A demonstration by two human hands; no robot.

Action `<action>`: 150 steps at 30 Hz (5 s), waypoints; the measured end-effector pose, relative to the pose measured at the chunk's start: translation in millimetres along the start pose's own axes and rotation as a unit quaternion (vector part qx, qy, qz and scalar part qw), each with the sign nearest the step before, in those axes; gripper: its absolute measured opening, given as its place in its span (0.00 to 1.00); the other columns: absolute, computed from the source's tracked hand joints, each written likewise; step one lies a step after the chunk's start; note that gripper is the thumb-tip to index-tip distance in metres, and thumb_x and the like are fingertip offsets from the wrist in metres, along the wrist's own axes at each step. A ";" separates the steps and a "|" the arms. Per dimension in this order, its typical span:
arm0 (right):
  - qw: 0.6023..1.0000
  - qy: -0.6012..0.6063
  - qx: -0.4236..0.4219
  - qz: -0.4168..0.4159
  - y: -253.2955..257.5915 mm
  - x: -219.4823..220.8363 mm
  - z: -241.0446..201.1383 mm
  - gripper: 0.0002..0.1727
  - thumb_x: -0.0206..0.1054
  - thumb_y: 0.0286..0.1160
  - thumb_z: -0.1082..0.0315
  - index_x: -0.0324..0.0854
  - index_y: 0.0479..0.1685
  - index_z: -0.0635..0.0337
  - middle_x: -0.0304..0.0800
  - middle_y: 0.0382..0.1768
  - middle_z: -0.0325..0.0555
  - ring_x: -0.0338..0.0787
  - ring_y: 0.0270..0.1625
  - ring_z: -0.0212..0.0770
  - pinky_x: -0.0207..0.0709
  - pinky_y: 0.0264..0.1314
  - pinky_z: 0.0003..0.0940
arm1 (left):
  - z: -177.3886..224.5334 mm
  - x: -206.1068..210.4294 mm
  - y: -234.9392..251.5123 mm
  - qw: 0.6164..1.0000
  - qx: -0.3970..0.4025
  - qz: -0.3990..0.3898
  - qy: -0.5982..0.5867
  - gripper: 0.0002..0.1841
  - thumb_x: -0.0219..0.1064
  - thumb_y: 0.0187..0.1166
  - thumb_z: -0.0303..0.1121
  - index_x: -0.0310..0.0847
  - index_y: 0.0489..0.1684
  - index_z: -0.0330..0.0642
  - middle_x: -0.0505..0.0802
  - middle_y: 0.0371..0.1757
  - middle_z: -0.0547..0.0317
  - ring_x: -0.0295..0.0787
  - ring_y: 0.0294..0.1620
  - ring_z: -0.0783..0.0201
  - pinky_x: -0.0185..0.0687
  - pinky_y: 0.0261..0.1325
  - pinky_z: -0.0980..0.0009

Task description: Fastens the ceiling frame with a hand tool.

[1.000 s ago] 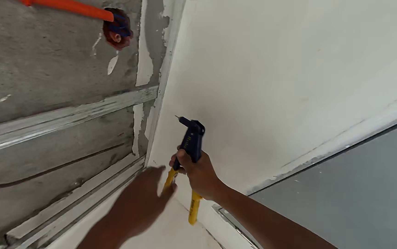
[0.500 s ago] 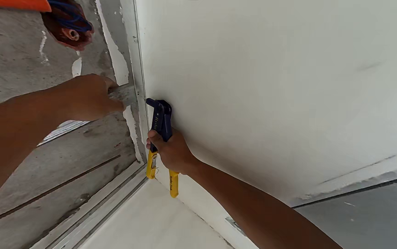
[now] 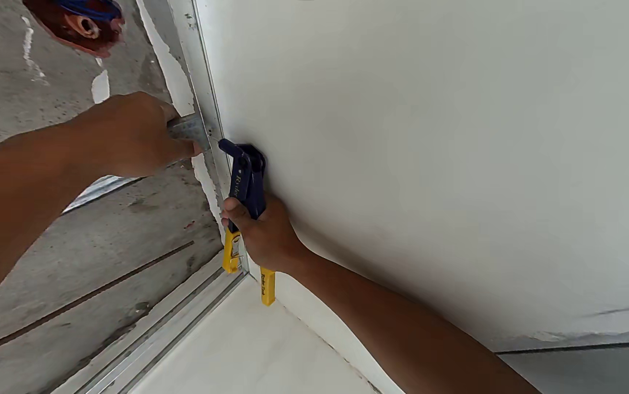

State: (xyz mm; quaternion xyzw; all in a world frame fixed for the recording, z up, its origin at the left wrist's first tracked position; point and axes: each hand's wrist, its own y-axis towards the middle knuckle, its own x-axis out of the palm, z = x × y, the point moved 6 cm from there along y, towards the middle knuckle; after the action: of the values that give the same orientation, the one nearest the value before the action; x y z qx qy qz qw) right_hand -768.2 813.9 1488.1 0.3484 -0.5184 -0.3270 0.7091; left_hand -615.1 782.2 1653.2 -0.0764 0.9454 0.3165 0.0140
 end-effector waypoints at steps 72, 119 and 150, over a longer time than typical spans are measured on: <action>0.984 0.068 0.012 0.162 33.0 49.5 -3.4 0.22 0.70 0.81 0.48 0.80 0.44 0.62 0.85 0.23 0.48 0.89 0.22 0.44 0.91 0.29 0.44 | 0.6 -7.5 -9.2 0.996 -0.030 -0.043 -0.067 0.14 0.69 0.80 0.42 0.84 0.34 0.40 0.87 0.32 0.46 0.86 0.36 0.45 0.78 0.38 0.39; 0.988 0.099 0.120 -0.010 18.7 31.8 -28.6 0.20 0.62 0.89 0.58 0.72 0.65 0.67 0.92 0.48 0.62 0.96 0.49 0.53 0.91 0.57 0.49 | -19.0 150.2 -123.1 0.901 -0.033 0.061 -0.428 0.22 0.49 0.92 0.57 0.80 0.57 0.50 0.88 0.33 0.60 0.87 0.33 0.62 0.86 0.39 0.55; 0.979 0.096 0.175 0.033 8.1 48.1 -20.1 0.16 0.60 0.89 0.64 0.76 0.64 0.67 0.93 0.50 0.58 0.95 0.49 0.48 0.91 0.54 0.43 | -11.5 130.2 -131.6 0.910 -0.120 0.055 -0.393 0.18 0.56 0.92 0.47 0.66 0.61 0.41 0.85 0.31 0.54 0.88 0.30 0.54 0.87 0.37 0.52</action>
State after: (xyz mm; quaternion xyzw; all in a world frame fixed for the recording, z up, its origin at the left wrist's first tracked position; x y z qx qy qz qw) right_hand -736.1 781.7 1514.8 0.4800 -0.5081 -0.1728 0.6940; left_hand -723.2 654.0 1574.1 0.1047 0.8211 0.4322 0.3577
